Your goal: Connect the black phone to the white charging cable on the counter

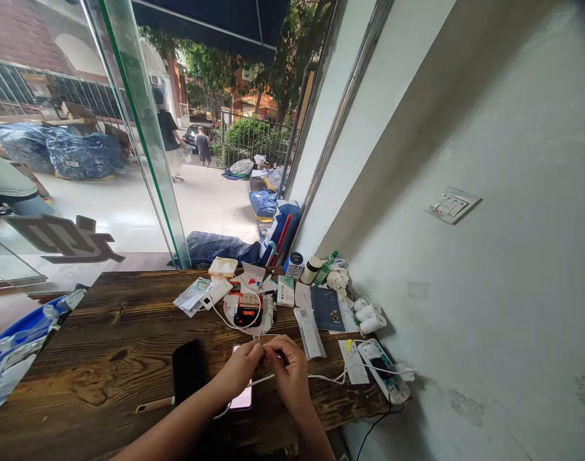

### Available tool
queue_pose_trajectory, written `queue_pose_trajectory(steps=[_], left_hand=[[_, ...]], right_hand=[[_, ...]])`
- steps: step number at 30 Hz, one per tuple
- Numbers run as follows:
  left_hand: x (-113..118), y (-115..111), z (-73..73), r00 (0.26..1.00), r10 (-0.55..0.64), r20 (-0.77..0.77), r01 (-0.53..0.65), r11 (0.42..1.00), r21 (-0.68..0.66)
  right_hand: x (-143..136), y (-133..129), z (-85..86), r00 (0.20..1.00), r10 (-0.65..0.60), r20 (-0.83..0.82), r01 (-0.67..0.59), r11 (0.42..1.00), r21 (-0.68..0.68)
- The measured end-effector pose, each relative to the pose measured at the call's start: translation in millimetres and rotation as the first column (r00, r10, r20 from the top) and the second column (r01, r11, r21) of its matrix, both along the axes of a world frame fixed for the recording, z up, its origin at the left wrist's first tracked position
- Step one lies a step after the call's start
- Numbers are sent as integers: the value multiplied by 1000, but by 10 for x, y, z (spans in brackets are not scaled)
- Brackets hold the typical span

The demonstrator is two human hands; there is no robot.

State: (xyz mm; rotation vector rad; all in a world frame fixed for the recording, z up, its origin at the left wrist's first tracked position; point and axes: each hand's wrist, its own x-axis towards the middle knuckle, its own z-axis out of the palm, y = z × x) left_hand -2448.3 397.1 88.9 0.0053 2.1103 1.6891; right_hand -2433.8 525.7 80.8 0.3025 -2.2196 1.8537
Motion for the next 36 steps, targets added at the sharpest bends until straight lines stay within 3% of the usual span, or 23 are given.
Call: queue_pose_trajectory(steps=[8,13,18,24,29,36], left_hand=[[-26,-23,-53,999,-34,26,33,999,11],[30,-31,21,997,14,-70,-15,1000,-17],[85,-67,80,963,13,-270,-22,999,-28],[101,-58,78,937,24,-348,-49,997,-64],[71,-47,37,963,48,-264,-62,997,-44],[41,26,97,977,2,-215,-20,996,-82]], right_hand=[[-16,-2,-136,982,-54,180,66,996,-64],[-40,-45,-168,955,-81,285,120,985,-122],[-91,-14,-160,936,-88,342,151,975,-163],[-104,-5,-124,944,-68,323,126,978,-163],[-74,-28,-78,966,-78,245,105,989,-99],[2,-114,-82,980,-190,60,191,981,-25]])
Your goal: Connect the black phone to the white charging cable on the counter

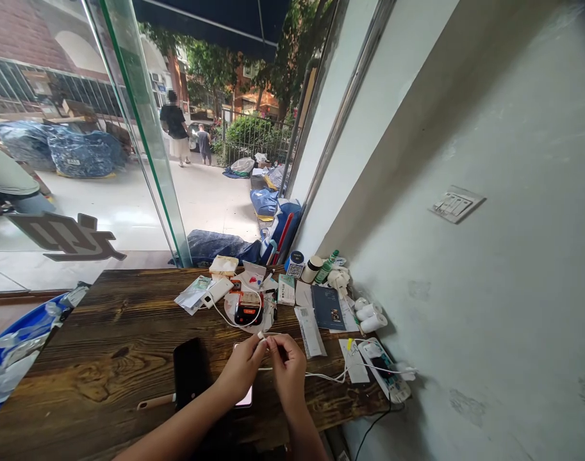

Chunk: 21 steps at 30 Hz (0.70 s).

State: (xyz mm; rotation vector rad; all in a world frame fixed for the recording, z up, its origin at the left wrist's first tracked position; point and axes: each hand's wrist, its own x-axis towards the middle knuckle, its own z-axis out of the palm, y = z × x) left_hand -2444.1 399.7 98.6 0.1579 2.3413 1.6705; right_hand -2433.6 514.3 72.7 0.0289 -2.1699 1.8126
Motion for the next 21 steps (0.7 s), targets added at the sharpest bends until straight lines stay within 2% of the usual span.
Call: queue_pose_trajectory(steps=[7,11,16,21], left_hand=[[1,37,9,1000,28,8,-27,992,-122],[-19,28,-17,999,30,32,-26,990,-136],[-58,27,-72,994,41,99,-35,997,-62],[-83,19,-164,991,-46,127,34,995,98]], right_hand=[[48,-73,-82,997,-45,-68,47,999,27],[67,-110,-137,997,-61,-45,62,998,26],[32,-89,-186,997,-75,30,75,997,-6],[-88,66,-163,994,-1,113,6,999,-43]])
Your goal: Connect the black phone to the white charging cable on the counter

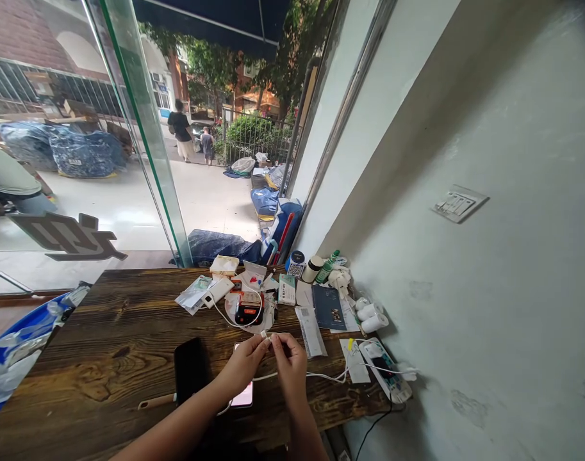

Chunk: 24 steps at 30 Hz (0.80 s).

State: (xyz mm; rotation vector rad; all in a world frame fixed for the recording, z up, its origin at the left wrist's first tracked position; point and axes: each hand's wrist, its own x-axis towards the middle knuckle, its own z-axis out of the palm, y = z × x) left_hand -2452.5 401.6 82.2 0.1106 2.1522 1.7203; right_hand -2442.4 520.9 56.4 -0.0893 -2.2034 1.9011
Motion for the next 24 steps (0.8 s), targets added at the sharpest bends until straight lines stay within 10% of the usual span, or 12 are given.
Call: queue_pose_trajectory(steps=[17,24], left_hand=[[-24,-24,-61,989,-113,95,98,984,150],[-62,32,21,995,1,103,-3,1000,19]], right_hand=[[-14,13,45,999,-22,-42,19,998,-52],[43,-22,100,996,-38,-76,36,999,-27]])
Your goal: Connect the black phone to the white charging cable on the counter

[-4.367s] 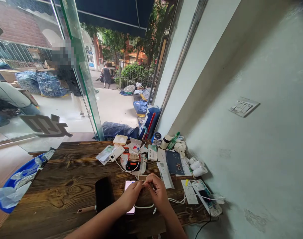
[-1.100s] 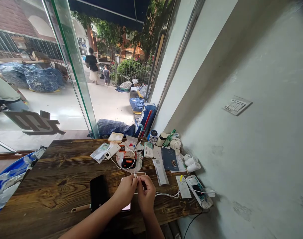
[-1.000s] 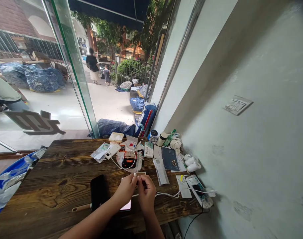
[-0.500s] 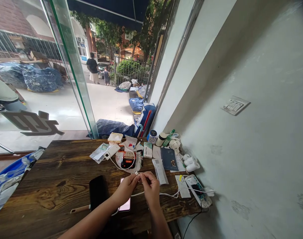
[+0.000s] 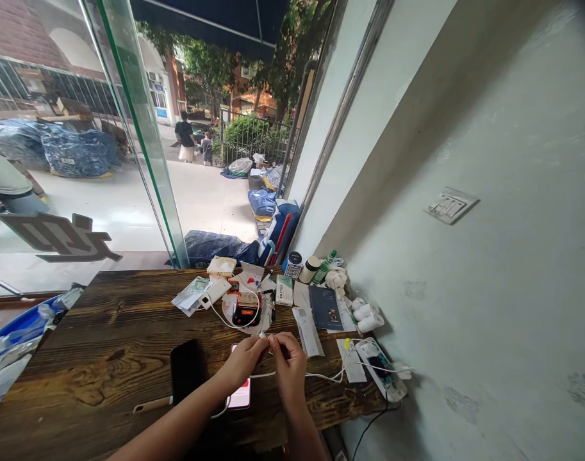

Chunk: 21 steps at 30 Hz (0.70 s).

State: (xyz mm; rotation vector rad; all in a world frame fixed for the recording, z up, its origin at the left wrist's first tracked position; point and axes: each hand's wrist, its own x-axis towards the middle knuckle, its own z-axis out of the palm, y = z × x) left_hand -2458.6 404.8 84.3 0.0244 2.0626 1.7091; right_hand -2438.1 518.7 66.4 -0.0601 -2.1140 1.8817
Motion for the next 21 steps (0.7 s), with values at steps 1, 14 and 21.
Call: queue_pose_trajectory(steps=[1,14,21], left_hand=[[1,2,16,1000,18,-26,-19,999,-30],[-2,-4,30,986,-27,-165,-22,957,-288],[39,-48,-31,970,-92,-225,12,944,-330]], right_hand=[[6,-10,-3,1000,-4,-4,4,1000,0],[45,-98,-56,1000,-23,16,22,1000,10],[-40,-41,-75,994,-31,104,34,999,-27]])
